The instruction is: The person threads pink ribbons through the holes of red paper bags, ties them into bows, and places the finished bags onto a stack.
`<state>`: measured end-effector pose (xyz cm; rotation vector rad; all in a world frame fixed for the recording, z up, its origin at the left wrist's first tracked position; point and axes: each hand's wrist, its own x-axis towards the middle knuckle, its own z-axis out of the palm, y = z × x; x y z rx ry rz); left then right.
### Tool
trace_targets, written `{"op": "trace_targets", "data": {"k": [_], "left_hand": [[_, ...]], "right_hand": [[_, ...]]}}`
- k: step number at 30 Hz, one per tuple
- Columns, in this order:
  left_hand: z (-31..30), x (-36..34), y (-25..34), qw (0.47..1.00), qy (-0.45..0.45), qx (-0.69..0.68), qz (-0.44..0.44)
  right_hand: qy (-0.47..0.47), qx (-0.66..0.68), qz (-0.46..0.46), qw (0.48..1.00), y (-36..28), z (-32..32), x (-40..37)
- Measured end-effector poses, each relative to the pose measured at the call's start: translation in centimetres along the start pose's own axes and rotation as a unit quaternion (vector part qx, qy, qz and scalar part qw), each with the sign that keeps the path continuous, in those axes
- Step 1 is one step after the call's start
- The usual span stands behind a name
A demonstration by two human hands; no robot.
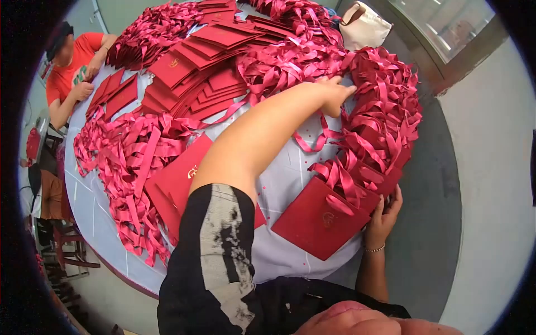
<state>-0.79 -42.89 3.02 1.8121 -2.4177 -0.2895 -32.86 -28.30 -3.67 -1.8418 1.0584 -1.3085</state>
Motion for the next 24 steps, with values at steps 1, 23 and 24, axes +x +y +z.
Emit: {"op": "trace_targets", "data": {"k": [1, 23, 24], "left_hand": [[0.2, 0.0, 0.0, 1.0, 0.004, -0.003, 0.002], [-6.2, -15.2, -3.8, 0.96, 0.104, 0.187, -0.183], [-5.6, -15.7, -3.8, 0.938, 0.16, 0.246, -0.184]], "right_hand": [[-0.005, 0.001, 0.005, 1.0, -0.1, 0.0, 0.0], [-0.008, 0.006, 0.007, 1.0, 0.4, 0.1, 0.0], [-0.009, 0.008, 0.006, 1.0, 0.3, 0.2, 0.0]]}}
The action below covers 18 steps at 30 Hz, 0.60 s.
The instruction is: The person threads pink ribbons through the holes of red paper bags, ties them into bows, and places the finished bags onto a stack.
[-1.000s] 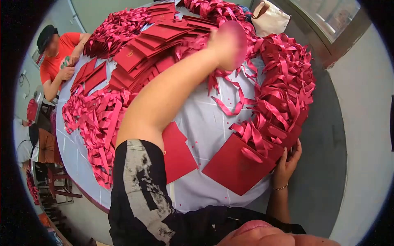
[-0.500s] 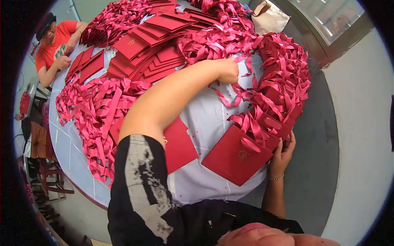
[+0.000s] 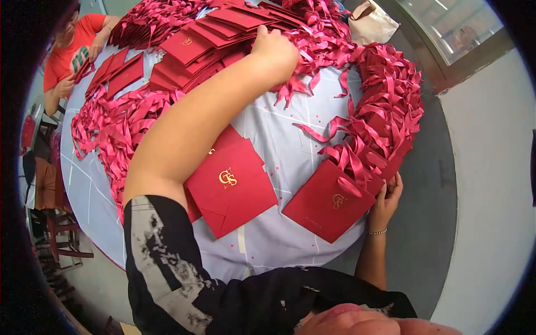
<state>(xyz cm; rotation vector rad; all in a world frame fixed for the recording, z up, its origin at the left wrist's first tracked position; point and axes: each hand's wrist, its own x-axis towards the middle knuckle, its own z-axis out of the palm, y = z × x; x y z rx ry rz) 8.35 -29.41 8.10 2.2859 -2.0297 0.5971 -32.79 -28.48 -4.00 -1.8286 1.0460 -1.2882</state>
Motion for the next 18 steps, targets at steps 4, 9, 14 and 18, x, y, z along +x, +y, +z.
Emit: {"op": "trace_targets", "data": {"k": [4, 9, 14, 18], "left_hand": [[-1.0, -0.6, 5.2, 0.979, -0.066, -0.176, 0.079], [0.9, 2.5, 12.5, 0.938, -0.229, -0.248, 0.073], [3.2, 6.9, 12.8, 0.907, -0.314, -0.147, 0.238], [5.1, 10.7, 11.4, 0.97, 0.001, -0.241, 0.035]], "right_hand": [[0.021, 0.013, 0.009, 1.0, -0.1, 0.2, 0.0], [0.017, 0.014, 0.002, 1.0, 0.0, 0.1, 0.0], [0.027, 0.03, 0.033, 0.999, 0.2, -0.2, -0.2], [0.029, 0.033, 0.049, 0.998, -0.4, -0.1, -0.2]]}}
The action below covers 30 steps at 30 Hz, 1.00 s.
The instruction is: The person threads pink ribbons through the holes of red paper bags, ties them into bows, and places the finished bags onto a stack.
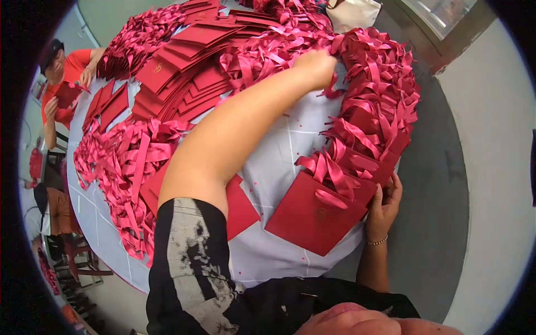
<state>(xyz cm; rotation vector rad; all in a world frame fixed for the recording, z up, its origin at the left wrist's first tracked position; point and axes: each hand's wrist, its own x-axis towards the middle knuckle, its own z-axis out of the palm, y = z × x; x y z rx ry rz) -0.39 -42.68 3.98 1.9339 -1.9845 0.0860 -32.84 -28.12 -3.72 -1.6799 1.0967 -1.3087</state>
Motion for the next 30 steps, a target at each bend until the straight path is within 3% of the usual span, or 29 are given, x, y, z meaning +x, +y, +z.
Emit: {"op": "trace_targets", "data": {"k": [2, 4, 6, 7, 8, 10, 11, 13, 14, 15, 16, 18, 20, 22, 24, 25, 27, 28, 30], "left_hand": [[2.2, 2.4, -0.8, 0.998, 0.003, -0.038, 0.043], [5.3, 3.7, -1.3, 0.988, -0.086, 0.034, 0.121], [4.1, 2.5, 0.1, 0.976, -0.172, 0.117, 0.061], [4.1, 1.9, 0.3, 0.985, -0.114, 0.118, 0.061], [4.2, 2.0, -0.2, 0.983, -0.118, 0.121, 0.064], [3.8, 2.2, -1.7, 0.969, -0.199, 0.124, 0.072], [3.0, 1.4, -2.8, 0.978, -0.173, 0.109, 0.043], [-1.4, -0.2, -3.6, 0.975, -0.213, 0.052, -0.041], [-2.7, -0.4, -5.4, 0.972, -0.202, 0.123, -0.002], [-4.4, -1.5, -7.1, 0.98, -0.15, 0.128, -0.028], [-7.1, -2.5, -7.7, 0.969, -0.179, 0.158, -0.059], [-10.5, -4.9, -10.0, 0.955, -0.133, 0.258, -0.061], [-13.6, -7.0, -9.7, 0.917, -0.205, 0.314, -0.132], [-15.6, -10.1, -6.5, 0.875, -0.235, 0.397, -0.147], [-15.6, -13.5, -4.1, 0.911, -0.069, 0.408, -0.005], [-15.7, -13.9, -2.5, 0.937, -0.08, 0.339, 0.015], [-13.9, -16.6, -1.6, 0.988, -0.071, 0.05, 0.126], [-13.3, -18.0, 0.7, 0.98, -0.151, -0.114, 0.063], [-11.6, -20.4, 4.3, 0.962, -0.217, -0.165, -0.01]], "right_hand": [[0.003, -0.002, 0.003, 1.0, 0.2, -0.2, 0.0], [-0.015, -0.047, -0.02, 0.999, 0.3, -0.4, -0.1], [-0.013, -0.036, -0.019, 0.999, -0.1, -0.3, 0.2], [-0.014, -0.037, -0.014, 0.999, -0.1, -0.3, 0.2], [-0.015, -0.037, -0.008, 0.999, -0.1, -0.3, 0.0], [-0.017, -0.018, 0.0, 1.0, -0.6, -0.3, 0.0], [-0.021, -0.003, 0.005, 1.0, -0.7, -0.2, 0.1], [-0.01, 0.001, 0.005, 1.0, -0.3, -0.2, 0.1], [0.001, -0.001, 0.003, 1.0, -0.1, -0.2, 0.1], [0.008, 0.003, 0.008, 1.0, 0.0, -0.2, 0.1], [0.008, -0.002, 0.014, 1.0, 0.0, -0.2, 0.1], [0.016, -0.004, 0.024, 1.0, 0.0, -0.3, 0.1], [0.013, -0.026, 0.01, 1.0, 0.1, -0.3, 0.1], [0.015, -0.025, 0.011, 1.0, 0.0, -0.4, 0.1], [0.019, -0.026, 0.014, 0.999, -0.1, -0.3, 0.1], [0.025, -0.025, 0.001, 0.999, -0.3, -0.3, 0.1], [0.044, -0.024, -0.008, 0.999, -0.2, -0.2, 0.2], [0.051, -0.041, -0.02, 0.998, 0.1, -0.2, 0.1], [0.071, -0.067, -0.061, 0.993, 0.8, -0.3, 0.3]]}}
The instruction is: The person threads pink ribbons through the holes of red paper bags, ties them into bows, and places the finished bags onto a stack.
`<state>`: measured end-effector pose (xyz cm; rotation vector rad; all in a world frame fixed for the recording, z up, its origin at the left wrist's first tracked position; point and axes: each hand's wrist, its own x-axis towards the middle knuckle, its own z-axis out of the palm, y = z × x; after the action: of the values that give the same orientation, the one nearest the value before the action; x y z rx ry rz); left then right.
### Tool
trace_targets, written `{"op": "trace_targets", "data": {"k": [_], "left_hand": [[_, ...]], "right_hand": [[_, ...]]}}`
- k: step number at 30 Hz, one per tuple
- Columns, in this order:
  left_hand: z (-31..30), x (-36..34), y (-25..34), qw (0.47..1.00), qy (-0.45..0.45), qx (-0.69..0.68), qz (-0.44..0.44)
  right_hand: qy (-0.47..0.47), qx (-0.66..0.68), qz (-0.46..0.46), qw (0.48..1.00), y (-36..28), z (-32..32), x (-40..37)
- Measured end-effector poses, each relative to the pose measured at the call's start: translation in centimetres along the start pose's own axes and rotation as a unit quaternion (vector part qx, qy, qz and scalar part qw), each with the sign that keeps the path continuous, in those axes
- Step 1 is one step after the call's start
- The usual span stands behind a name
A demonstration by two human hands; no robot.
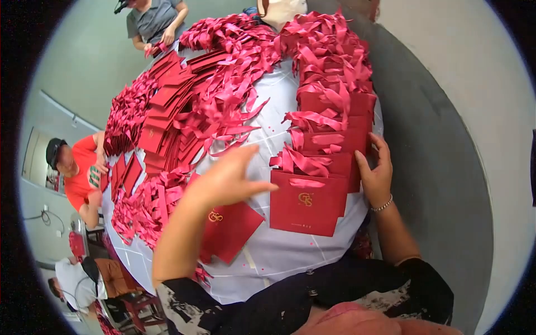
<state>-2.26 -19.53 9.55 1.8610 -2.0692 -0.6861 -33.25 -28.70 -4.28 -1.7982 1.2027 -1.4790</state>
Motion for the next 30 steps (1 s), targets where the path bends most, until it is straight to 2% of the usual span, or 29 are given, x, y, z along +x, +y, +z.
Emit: {"op": "trace_targets", "data": {"k": [3, 5, 6, 7, 8, 9, 11, 13, 14, 15, 17, 19, 20, 21, 22, 23, 24, 25, 28, 30], "left_hand": [[3.1, 1.2, 1.7, 0.997, -0.054, 0.062, -0.004], [3.6, 2.2, 2.7, 0.99, -0.118, -0.032, -0.065], [4.3, 2.5, 2.2, 0.991, -0.114, -0.029, -0.063], [5.5, 3.0, 1.2, 0.991, -0.075, -0.111, -0.011], [5.8, 3.3, 1.1, 0.98, -0.037, -0.192, 0.042], [5.8, 3.9, 1.1, 0.979, -0.028, -0.184, 0.079], [6.1, 5.7, 1.6, 0.921, -0.034, -0.388, -0.021], [5.8, 7.8, 1.9, 0.936, 0.016, -0.351, -0.021], [6.0, 8.9, 1.9, 0.943, 0.051, -0.328, -0.013], [7.1, 10.5, 1.1, 0.909, 0.077, -0.409, 0.006], [7.1, 11.7, 2.4, 0.869, 0.122, -0.48, -0.012], [8.0, 12.9, 1.4, 0.868, 0.12, -0.482, -0.006], [9.3, 13.3, 0.9, 0.902, 0.241, -0.356, 0.034], [10.6, 13.6, 0.3, 0.907, 0.353, -0.217, 0.072], [10.7, 13.3, 0.7, 0.901, 0.285, -0.326, -0.002], [10.6, 13.0, 1.0, 0.883, 0.191, -0.429, 0.008], [10.4, 12.8, 1.2, 0.846, 0.094, -0.524, 0.016], [9.2, 12.4, 2.7, 0.846, 0.046, -0.531, 0.009], [9.0, 14.4, 3.3, 0.837, 0.017, -0.547, 0.022], [8.0, 15.7, 3.6, 0.82, 0.011, -0.571, 0.039]], "right_hand": [[0.014, -0.042, -0.005, 0.999, -0.4, -0.1, 0.1], [0.002, -0.04, -0.01, 0.999, -0.5, 0.0, 0.2], [-0.014, -0.04, -0.015, 0.999, -0.5, 0.1, 0.4], [-0.011, -0.038, -0.018, 0.999, -0.4, 0.1, 0.5], [-0.028, 0.05, 0.049, 0.997, -0.2, 0.0, 0.7], [-0.046, 0.137, 0.115, 0.983, -0.1, -0.1, 0.8], [-0.046, 0.145, 0.108, 0.982, 0.3, 0.0, 1.9], [-0.048, 0.153, 0.101, 0.982, 0.3, 0.4, 3.2], [-0.025, 0.272, 0.161, 0.948, 0.0, 0.9, 3.9], [-0.002, 0.386, 0.217, 0.897, -0.3, 1.1, 4.6], [0.005, 0.416, 0.192, 0.889, -0.7, 0.9, 5.8], [0.01, 0.443, 0.171, 0.88, -0.4, 0.9, 6.2], [0.007, 0.221, 0.1, 0.97, 0.2, 0.8, 6.0], [0.003, -0.014, 0.023, 1.0, 0.7, 0.8, 5.8], [-0.014, -0.067, 0.029, 0.997, 1.1, 0.8, 5.4], [-0.015, -0.064, 0.026, 0.997, 1.6, 0.7, 5.4], [-0.053, 0.019, 0.067, 0.996, 1.9, 0.7, 5.5], [-0.092, 0.101, 0.109, 0.985, 2.1, 0.9, 5.5], [-0.102, 0.174, 0.126, 0.971, 1.4, 1.7, 7.8], [-0.075, 0.185, 0.098, 0.975, 0.2, 2.3, 9.7]]}}
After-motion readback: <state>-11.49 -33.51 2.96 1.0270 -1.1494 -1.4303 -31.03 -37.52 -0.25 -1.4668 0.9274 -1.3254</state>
